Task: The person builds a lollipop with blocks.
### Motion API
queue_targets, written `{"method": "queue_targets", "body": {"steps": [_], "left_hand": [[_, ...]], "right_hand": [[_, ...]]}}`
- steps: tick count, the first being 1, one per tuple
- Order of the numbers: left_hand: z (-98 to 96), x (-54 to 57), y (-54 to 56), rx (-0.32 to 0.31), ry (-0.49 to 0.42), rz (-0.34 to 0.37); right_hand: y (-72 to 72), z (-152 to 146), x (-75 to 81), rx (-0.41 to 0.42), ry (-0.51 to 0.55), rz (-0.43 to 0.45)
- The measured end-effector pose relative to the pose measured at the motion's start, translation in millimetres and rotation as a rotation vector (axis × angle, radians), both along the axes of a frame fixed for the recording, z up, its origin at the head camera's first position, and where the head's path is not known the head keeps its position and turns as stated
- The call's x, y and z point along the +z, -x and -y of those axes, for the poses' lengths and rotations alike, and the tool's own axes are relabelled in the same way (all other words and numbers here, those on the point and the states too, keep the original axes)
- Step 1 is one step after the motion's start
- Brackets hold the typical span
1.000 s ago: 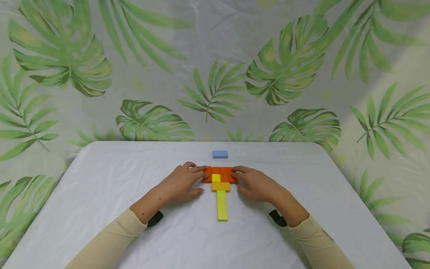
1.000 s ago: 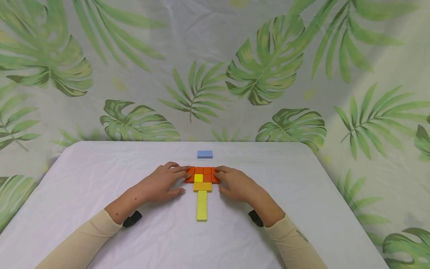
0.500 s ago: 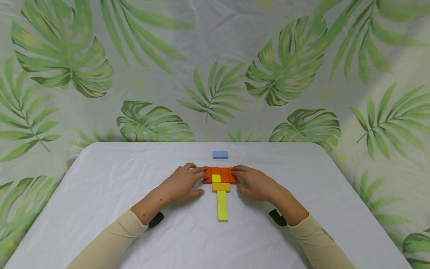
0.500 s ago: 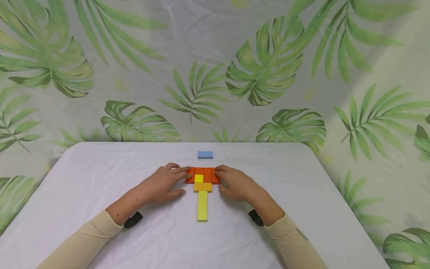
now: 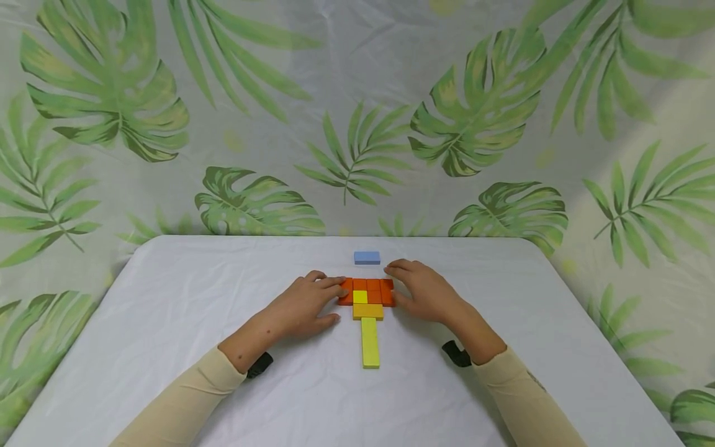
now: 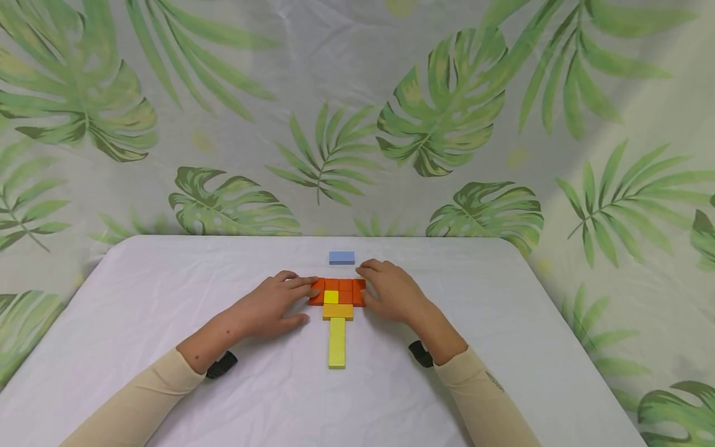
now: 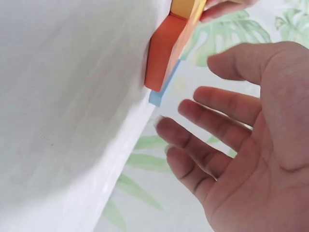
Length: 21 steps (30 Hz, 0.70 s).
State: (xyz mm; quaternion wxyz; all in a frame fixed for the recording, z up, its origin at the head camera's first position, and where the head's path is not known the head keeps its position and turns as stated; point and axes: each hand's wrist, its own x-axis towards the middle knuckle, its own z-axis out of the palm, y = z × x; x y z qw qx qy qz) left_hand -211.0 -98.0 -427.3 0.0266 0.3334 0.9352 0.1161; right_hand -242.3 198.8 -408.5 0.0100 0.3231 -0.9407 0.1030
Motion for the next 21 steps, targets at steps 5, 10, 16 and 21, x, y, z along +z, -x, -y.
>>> {"method": "queue_targets", "body": {"steps": [5,10,16,21], "left_hand": [[1.0,-0.4,0.8,0.002,-0.001,0.004],[2.4,0.1,1.2,-0.003,-0.005,0.002],[1.6,2.2,0.2,-0.011,-0.019,0.003],[0.8,1.6,-0.5,-0.016,-0.019,-0.005]], "right_hand": [[9.4,6.0,0.2,-0.004,0.032,-0.013],[17.9,11.2,-0.4,-0.021,0.042,-0.041],[29.3,20.1,-3.2,-0.062,0.018,-0.041],[36.1,29.7,-5.1,-0.087,0.003,-0.002]]}}
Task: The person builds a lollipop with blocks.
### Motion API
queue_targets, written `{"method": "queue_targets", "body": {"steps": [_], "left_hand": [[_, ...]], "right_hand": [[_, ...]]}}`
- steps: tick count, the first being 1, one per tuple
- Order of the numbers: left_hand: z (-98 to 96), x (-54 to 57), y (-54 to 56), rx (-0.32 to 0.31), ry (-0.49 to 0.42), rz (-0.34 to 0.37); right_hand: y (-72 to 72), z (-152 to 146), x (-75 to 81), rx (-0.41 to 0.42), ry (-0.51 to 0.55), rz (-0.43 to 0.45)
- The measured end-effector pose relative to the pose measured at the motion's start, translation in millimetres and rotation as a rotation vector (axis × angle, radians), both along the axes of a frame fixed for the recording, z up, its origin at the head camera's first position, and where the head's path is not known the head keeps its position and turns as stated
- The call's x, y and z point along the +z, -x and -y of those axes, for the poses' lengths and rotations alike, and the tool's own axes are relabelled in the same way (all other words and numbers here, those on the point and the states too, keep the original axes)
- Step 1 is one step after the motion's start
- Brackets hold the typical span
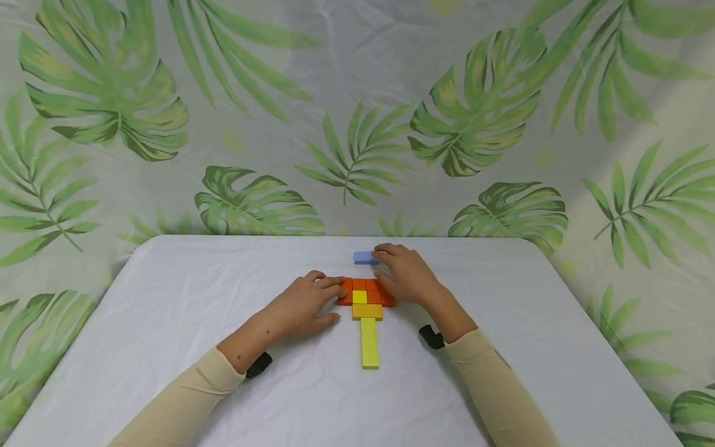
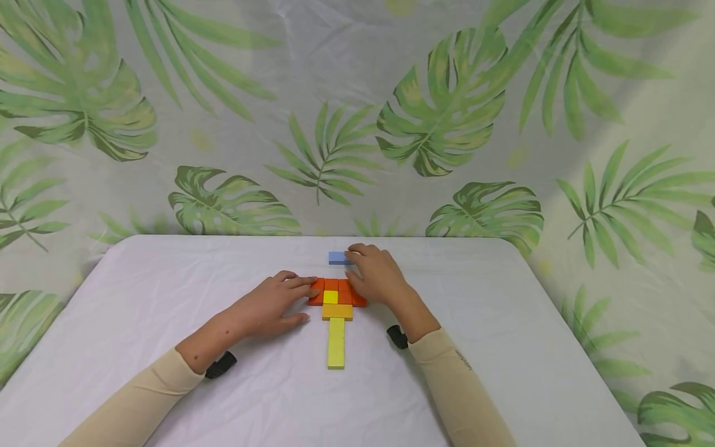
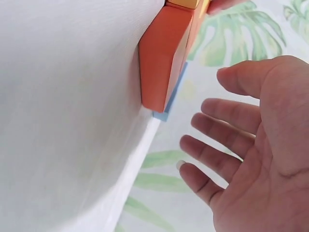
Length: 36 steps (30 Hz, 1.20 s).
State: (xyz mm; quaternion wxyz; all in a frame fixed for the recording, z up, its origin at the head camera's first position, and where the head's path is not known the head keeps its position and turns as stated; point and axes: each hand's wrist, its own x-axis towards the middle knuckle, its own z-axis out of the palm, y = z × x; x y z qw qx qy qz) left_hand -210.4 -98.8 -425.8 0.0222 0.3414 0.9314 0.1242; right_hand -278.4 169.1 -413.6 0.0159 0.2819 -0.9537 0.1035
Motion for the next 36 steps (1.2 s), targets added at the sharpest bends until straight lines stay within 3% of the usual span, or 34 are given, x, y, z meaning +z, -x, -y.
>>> {"method": "queue_targets", "body": {"steps": [12,21,36], "left_hand": [[0.8,-2.4,0.1,-0.018,-0.012,-0.004],[1.7,-1.7,0.9,-0.006,0.002,-0.003],[1.5,-2.2,1.7,0.002,0.007,0.005]], "right_hand": [[5.5,9.3,-12.3,0.072,0.035,0.088],[7.7,11.1,-16.1,0.065,0.022,0.140],[7.6,11.0,-18.9,0.090,0.023,0.137]]}}
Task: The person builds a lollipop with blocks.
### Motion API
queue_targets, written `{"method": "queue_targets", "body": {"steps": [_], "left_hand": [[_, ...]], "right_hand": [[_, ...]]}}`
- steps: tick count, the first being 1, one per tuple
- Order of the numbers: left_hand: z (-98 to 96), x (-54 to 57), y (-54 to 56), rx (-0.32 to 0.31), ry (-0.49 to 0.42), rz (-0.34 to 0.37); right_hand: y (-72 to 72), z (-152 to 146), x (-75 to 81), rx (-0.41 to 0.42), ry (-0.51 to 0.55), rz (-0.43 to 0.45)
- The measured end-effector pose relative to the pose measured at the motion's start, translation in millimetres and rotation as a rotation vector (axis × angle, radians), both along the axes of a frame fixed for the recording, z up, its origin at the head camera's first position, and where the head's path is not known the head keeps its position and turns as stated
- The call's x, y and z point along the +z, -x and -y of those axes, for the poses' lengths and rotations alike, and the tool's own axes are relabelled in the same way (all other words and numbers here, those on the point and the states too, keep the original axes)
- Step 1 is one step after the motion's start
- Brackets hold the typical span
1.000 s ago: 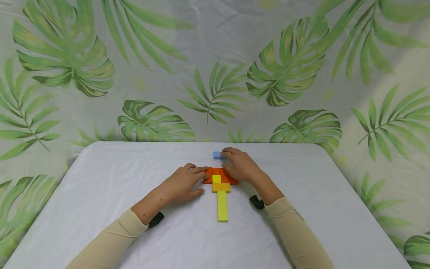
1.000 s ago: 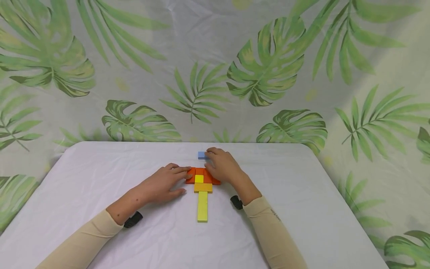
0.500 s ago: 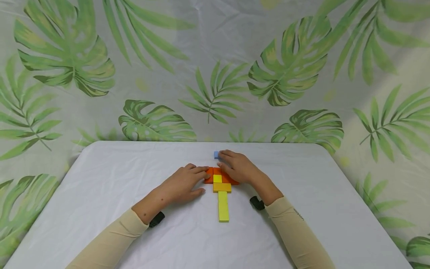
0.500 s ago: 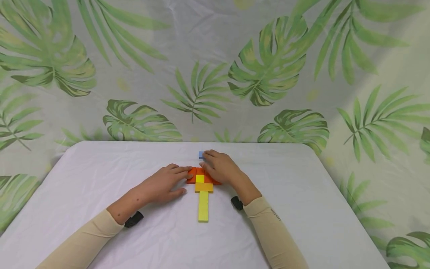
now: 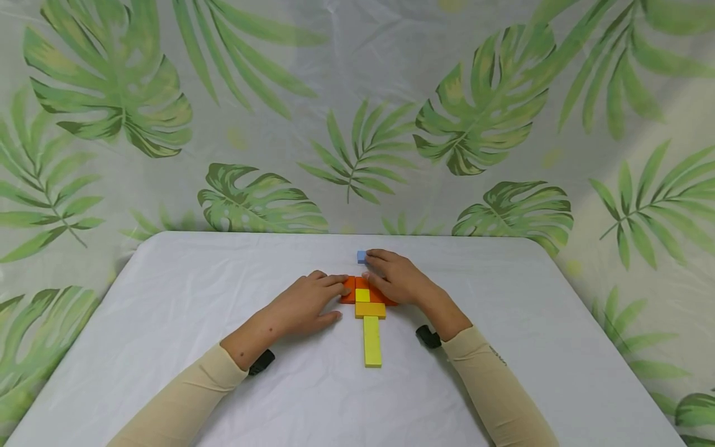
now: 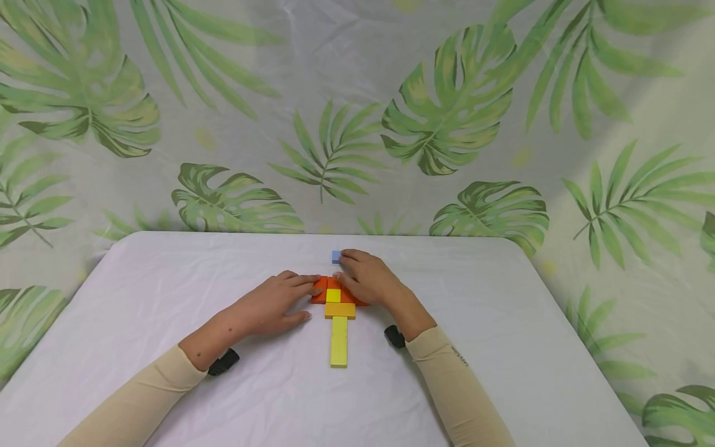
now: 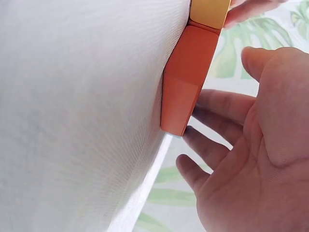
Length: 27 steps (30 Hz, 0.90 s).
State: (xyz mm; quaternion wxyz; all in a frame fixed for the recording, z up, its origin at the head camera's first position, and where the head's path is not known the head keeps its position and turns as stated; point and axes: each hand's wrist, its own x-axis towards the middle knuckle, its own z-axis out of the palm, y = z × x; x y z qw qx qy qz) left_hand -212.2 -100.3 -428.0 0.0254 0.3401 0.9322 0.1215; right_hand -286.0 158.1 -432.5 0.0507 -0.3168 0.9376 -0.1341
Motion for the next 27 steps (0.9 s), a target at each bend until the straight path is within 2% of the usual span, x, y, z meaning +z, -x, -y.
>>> {"method": "queue_targets", "body": {"steps": [11,27], "left_hand": [[-0.9,3.4,-0.6,-0.006,0.005,-0.004],[-1.4,3.6,-1.4,0.001,0.013,0.000]], "right_hand": [[-6.0,-0.4,2.9,-0.024,0.029,0.069],[-16.2,-0.7,4.4,-0.020,0.014,0.087]]}}
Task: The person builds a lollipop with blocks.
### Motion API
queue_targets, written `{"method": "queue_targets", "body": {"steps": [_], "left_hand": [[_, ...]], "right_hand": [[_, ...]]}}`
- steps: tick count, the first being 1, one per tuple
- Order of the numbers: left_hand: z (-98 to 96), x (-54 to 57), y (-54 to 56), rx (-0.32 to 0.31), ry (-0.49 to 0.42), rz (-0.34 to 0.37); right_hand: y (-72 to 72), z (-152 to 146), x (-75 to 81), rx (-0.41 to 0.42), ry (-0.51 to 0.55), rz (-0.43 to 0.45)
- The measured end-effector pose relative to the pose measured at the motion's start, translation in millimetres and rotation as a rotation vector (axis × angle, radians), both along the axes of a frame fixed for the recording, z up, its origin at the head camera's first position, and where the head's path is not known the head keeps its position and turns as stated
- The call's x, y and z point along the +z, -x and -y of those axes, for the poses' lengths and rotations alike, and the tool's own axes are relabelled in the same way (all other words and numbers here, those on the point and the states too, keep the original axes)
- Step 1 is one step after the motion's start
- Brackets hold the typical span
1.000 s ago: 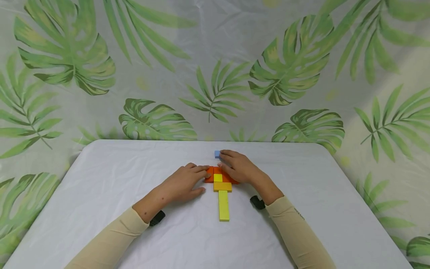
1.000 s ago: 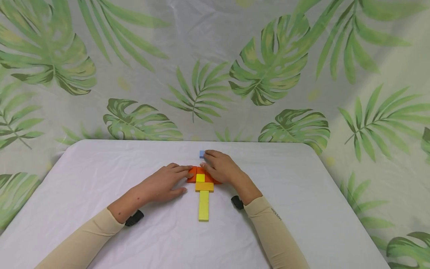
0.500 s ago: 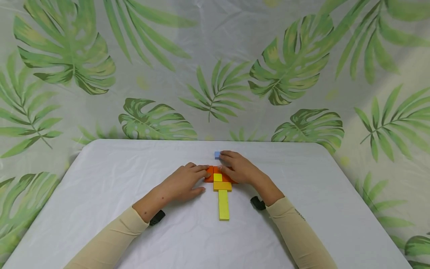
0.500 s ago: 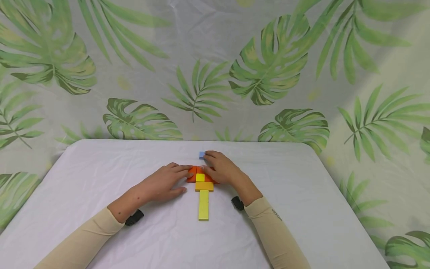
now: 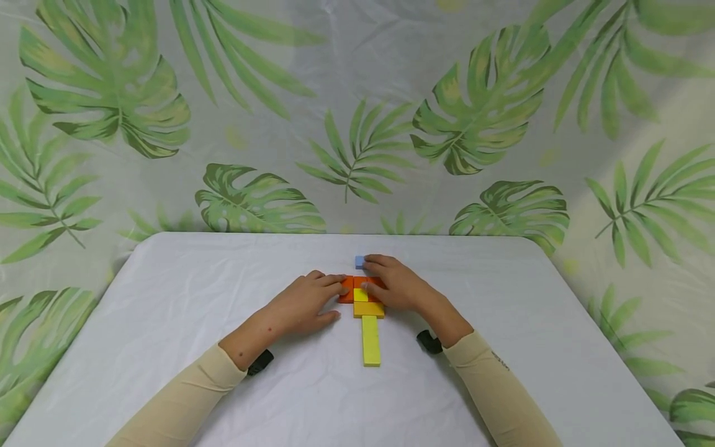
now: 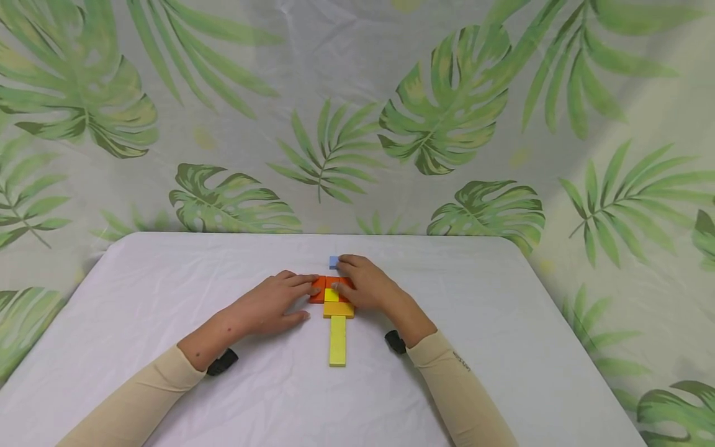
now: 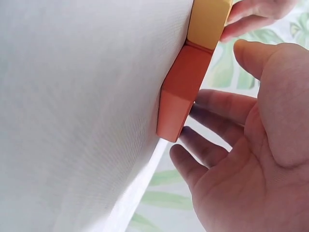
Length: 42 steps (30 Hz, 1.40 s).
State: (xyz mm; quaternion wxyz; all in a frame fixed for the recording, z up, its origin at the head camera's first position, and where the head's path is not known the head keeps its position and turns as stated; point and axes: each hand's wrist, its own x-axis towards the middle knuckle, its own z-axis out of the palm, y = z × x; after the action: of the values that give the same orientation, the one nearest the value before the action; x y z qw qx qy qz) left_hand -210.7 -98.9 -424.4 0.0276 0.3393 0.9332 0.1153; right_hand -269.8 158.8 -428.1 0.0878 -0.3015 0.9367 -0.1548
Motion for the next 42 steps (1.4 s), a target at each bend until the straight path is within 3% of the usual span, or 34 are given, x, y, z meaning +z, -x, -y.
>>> {"method": "queue_targets", "body": {"steps": [17,42], "left_hand": [[0.7,-0.4,-0.2,0.000,-0.012,0.012],[1.1,-3.4,1.3,-0.001,-0.011,0.002]], "right_hand": [[-15.9,1.9,7.2,0.005,-0.039,0.008],[-21.8,0.9,5.3,0.052,0.001,-0.017]]}}
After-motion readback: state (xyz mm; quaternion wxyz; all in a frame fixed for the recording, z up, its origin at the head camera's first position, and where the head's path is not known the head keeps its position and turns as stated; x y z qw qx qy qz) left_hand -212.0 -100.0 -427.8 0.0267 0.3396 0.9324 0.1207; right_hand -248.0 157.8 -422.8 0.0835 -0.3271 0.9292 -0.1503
